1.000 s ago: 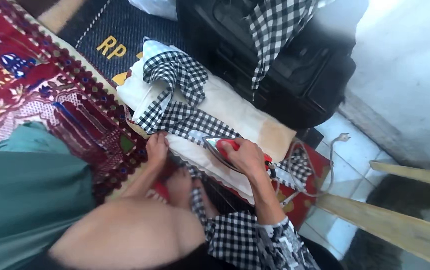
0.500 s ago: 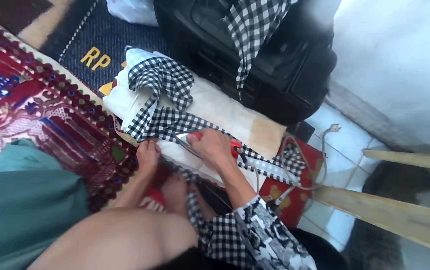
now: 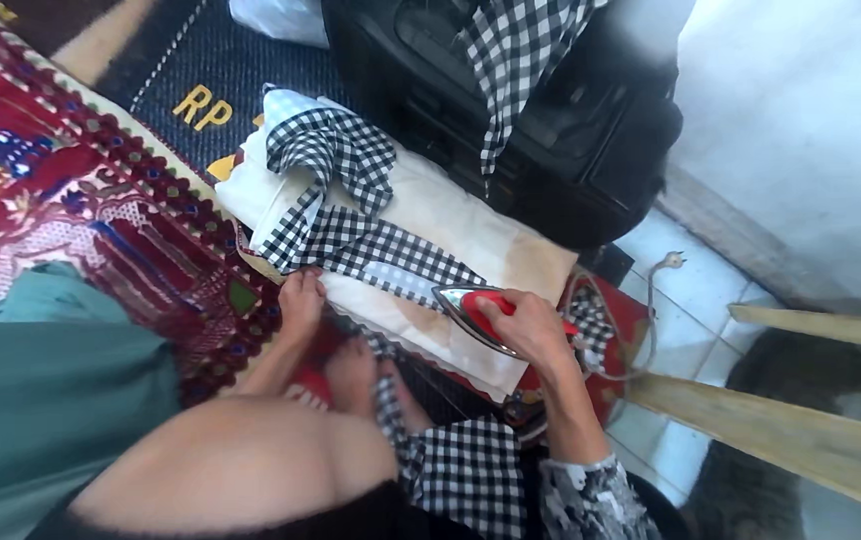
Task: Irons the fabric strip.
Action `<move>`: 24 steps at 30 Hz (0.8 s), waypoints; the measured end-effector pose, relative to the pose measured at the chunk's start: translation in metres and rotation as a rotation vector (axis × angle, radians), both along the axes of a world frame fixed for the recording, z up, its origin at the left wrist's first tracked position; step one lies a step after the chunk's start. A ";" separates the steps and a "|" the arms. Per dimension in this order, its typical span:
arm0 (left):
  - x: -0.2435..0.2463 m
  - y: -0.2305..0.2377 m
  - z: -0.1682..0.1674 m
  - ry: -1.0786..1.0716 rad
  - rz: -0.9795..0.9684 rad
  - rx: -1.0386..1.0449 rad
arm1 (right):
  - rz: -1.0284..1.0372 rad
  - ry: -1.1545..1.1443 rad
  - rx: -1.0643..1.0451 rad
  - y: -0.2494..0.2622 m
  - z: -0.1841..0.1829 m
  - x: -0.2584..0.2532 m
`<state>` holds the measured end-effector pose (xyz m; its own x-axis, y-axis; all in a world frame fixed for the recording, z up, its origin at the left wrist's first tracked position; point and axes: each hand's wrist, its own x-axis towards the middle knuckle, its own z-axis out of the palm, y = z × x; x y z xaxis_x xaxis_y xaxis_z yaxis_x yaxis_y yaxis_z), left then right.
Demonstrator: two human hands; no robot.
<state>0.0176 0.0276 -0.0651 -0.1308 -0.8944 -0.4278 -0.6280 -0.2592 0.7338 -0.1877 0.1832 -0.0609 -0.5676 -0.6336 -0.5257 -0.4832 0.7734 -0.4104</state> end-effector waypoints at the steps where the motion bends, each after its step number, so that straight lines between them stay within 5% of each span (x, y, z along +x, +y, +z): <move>1: 0.001 -0.001 -0.001 0.000 -0.003 0.003 | 0.004 0.005 -0.001 -0.004 0.000 0.002; 9: 0.008 -0.014 -0.014 0.034 0.000 0.068 | 0.099 0.020 -0.073 -0.079 0.002 0.052; 13: 0.048 -0.053 -0.112 0.171 -0.024 -0.015 | 0.156 -0.007 -0.107 -0.117 0.007 0.074; 16: 0.049 -0.055 -0.104 0.152 -0.035 0.068 | 0.201 -0.048 -0.001 -0.132 0.010 0.071; 18: 0.048 -0.038 -0.097 0.242 -0.118 -0.129 | 0.209 -0.052 0.020 -0.126 0.010 0.067; 19: 0.039 -0.019 -0.072 0.260 -0.148 -0.215 | 0.200 -0.056 0.024 -0.121 0.011 0.065; 21: -0.003 0.010 0.035 0.027 -0.074 0.139 | 0.172 -0.043 0.006 -0.104 0.010 0.060; 22: -0.015 0.015 0.053 -0.015 -0.002 0.188 | 0.158 -0.020 -0.013 -0.094 0.008 0.058; 24: -0.006 0.008 0.020 0.022 0.013 0.046 | 0.133 0.012 -0.039 -0.075 0.006 0.052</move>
<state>0.0117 0.0355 -0.0447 -0.1294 -0.8752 -0.4661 -0.6081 -0.3012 0.7345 -0.1354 0.1079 -0.0551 -0.4835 -0.7235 -0.4927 -0.5854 0.6857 -0.4325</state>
